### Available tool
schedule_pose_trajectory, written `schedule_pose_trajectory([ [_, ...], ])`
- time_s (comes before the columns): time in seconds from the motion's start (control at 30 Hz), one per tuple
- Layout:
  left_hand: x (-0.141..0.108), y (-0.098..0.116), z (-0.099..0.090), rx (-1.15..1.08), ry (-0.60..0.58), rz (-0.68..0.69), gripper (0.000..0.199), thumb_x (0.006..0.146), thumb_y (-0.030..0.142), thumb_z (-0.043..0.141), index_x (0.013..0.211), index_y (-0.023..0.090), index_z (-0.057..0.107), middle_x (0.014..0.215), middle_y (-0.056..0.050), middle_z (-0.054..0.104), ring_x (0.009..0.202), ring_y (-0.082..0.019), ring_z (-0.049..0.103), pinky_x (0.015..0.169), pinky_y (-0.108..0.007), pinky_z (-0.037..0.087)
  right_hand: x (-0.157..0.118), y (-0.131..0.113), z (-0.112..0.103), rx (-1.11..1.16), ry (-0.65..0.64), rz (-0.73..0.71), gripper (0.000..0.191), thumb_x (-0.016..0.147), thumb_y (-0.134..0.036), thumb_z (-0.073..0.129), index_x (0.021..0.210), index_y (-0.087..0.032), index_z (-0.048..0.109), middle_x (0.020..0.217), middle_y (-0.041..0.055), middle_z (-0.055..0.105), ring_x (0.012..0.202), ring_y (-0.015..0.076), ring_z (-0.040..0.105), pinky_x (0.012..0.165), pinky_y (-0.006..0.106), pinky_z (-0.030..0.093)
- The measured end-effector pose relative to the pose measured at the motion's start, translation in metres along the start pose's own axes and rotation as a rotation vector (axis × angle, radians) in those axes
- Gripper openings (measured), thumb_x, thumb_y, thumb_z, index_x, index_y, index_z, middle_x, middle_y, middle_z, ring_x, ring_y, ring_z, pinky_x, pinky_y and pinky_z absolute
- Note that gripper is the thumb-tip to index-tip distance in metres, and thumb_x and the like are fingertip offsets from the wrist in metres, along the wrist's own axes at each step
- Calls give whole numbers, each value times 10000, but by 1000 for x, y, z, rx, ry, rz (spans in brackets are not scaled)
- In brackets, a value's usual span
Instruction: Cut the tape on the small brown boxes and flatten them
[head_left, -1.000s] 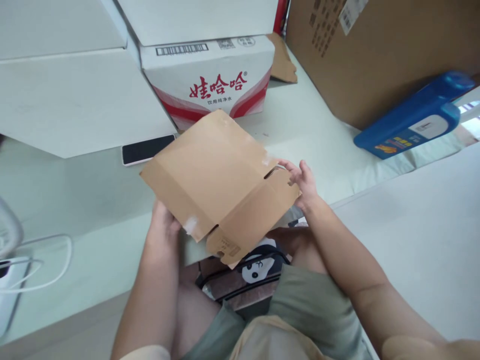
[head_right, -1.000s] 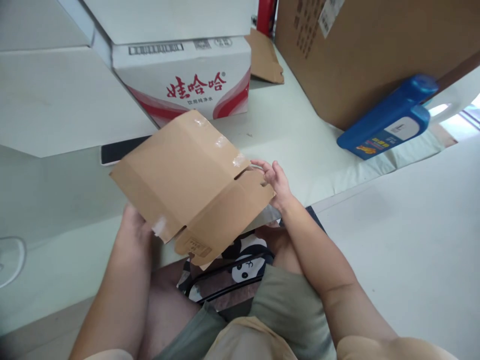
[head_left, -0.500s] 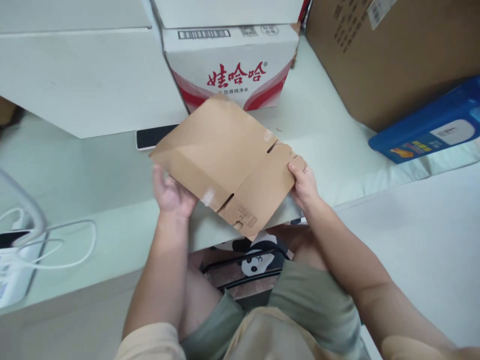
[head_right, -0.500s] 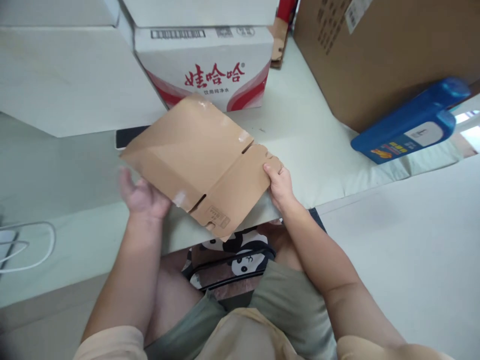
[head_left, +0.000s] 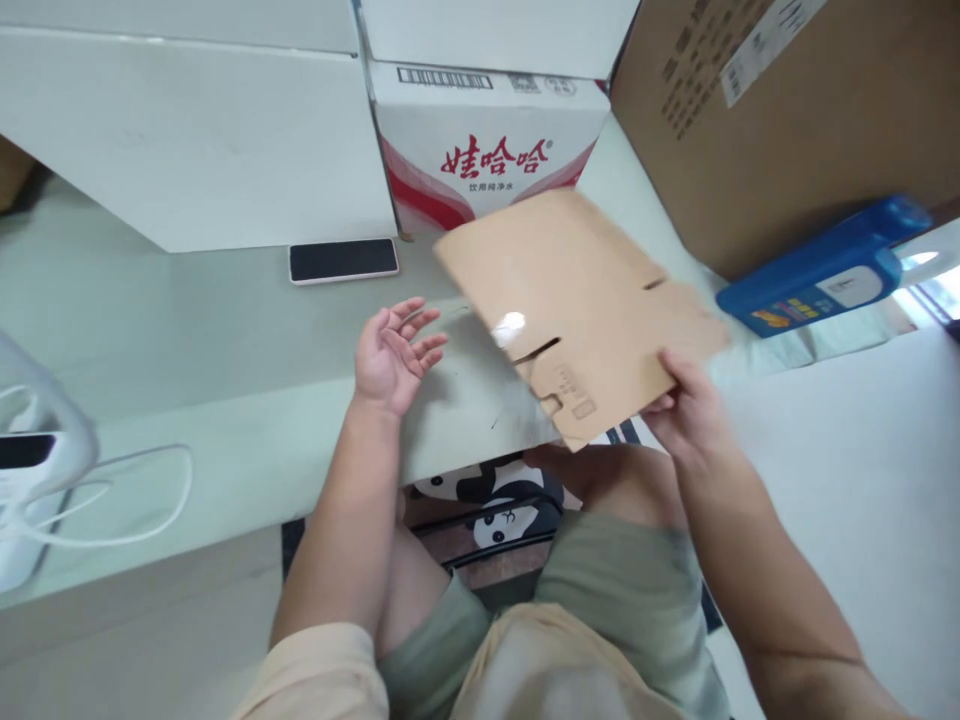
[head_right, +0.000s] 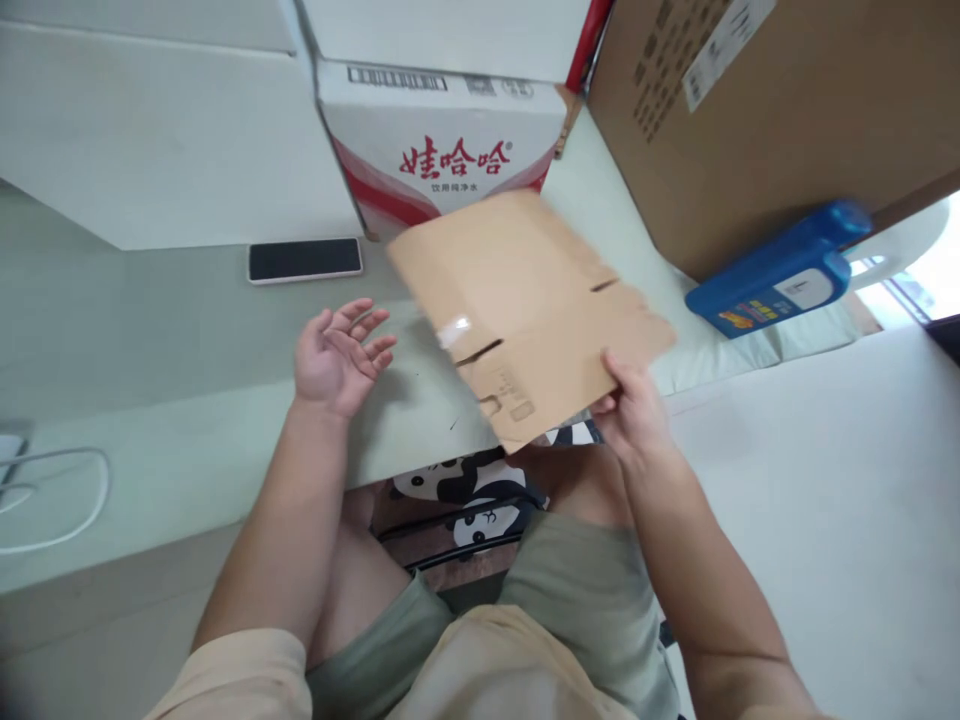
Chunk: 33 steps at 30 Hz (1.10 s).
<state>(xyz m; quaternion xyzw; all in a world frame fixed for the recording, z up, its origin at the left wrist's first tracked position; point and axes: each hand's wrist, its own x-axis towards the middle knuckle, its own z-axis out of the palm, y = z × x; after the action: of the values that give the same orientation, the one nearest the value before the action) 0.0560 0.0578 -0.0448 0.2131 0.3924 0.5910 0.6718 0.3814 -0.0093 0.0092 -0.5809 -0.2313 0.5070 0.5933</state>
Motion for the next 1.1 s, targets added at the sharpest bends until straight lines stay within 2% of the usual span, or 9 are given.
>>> schedule_pose_trajectory([
  [0.13,-4,5,-1,25,-66,-38,355,821,495,611,983,200,724,971,-70,739,653,-160,710,560,-262,550,-6,-24,-36,-84,304,-259,283,628,-275,840,726,-218,581,549,-107,542,308,12,356,258,142,238],
  [0.23,-4,6,-1,1,-66,-34,347,806,493,620,938,191,727,890,-62,738,616,-149,690,548,-248,549,9,-42,-41,-174,426,-349,214,814,-140,672,648,-231,570,497,-72,536,296,46,446,273,178,270],
  [0.37,-3,7,2,-10,-80,-28,367,797,528,631,908,185,700,834,-46,712,592,-132,683,534,-226,543,68,-75,-1,-215,423,-394,317,889,-51,590,621,-210,536,558,-65,557,352,8,458,351,187,332],
  [0.43,-2,8,3,-9,-94,-32,374,785,536,639,904,185,692,826,-38,704,590,-126,681,531,-221,541,105,-92,32,-216,383,-379,403,903,19,558,602,-213,426,541,-92,510,451,-4,480,477,108,444],
  [0.53,-1,12,2,-39,-100,-16,368,753,526,662,886,185,694,806,-25,701,575,-116,671,523,-214,540,139,-101,76,-273,246,-257,285,982,-109,569,715,-199,527,610,-30,614,630,54,620,517,116,512],
  [0.6,-1,15,2,-71,-100,2,361,727,511,684,874,182,699,794,-19,701,566,-110,664,522,-211,542,137,-91,96,-325,133,-201,204,990,-134,565,791,-166,595,680,21,690,635,78,652,512,141,516],
  [0.7,-3,21,-1,-131,-89,35,306,676,434,740,859,192,694,772,3,697,557,-99,655,522,-203,546,109,-60,114,-411,-67,-105,129,965,-121,574,861,-147,646,769,53,743,577,92,666,510,177,520],
  [0.87,-13,34,-9,-222,-52,158,267,578,189,782,737,218,569,743,71,662,525,-57,615,501,-167,520,65,-13,145,-595,-373,-56,69,887,-127,659,881,-189,629,769,-6,735,592,81,690,565,184,549],
  [1.1,-45,67,-50,-376,47,385,361,559,122,778,727,205,469,775,90,598,525,-23,572,497,-154,493,27,39,240,-851,-689,-167,123,877,-74,593,845,-178,649,708,8,733,661,109,698,701,254,581],
])
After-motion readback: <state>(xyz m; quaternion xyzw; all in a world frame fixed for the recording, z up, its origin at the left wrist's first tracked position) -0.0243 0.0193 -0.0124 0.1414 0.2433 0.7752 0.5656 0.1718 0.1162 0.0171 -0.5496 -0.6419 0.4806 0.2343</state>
